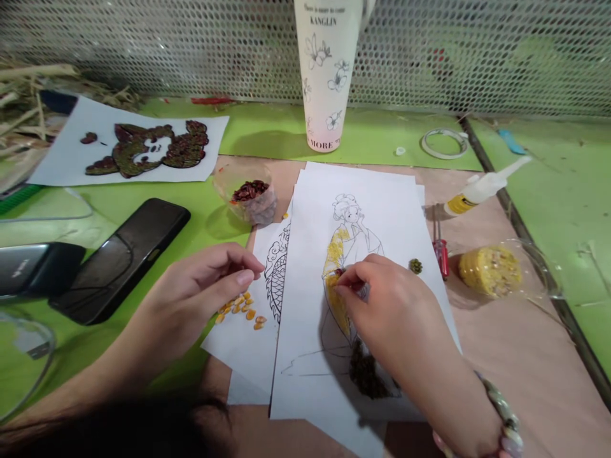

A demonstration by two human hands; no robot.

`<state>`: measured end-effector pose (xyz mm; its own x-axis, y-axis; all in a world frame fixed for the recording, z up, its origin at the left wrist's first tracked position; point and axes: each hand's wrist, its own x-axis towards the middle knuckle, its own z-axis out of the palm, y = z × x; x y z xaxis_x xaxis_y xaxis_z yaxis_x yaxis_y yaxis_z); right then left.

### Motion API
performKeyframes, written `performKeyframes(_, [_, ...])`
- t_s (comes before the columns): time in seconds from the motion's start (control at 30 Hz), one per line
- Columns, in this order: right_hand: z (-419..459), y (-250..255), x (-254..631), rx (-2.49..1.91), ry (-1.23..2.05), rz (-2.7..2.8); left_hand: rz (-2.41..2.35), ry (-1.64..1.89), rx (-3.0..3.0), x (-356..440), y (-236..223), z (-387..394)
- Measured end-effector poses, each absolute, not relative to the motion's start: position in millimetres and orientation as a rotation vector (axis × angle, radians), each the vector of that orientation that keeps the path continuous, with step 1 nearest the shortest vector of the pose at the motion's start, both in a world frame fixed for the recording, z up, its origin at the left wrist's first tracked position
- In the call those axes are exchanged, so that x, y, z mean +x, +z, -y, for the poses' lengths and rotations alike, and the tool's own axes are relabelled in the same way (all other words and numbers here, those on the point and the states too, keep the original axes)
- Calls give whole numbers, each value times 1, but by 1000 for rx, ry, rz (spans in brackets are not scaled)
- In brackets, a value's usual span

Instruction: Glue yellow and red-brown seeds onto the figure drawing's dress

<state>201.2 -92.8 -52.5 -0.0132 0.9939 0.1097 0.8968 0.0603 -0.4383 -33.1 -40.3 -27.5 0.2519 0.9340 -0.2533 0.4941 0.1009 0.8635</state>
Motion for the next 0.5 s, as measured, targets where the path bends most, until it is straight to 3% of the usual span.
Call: performKeyframes(0.5, [102, -44, 204, -1769, 181, 2157, -1410, 555, 1582, -36, -30, 41])
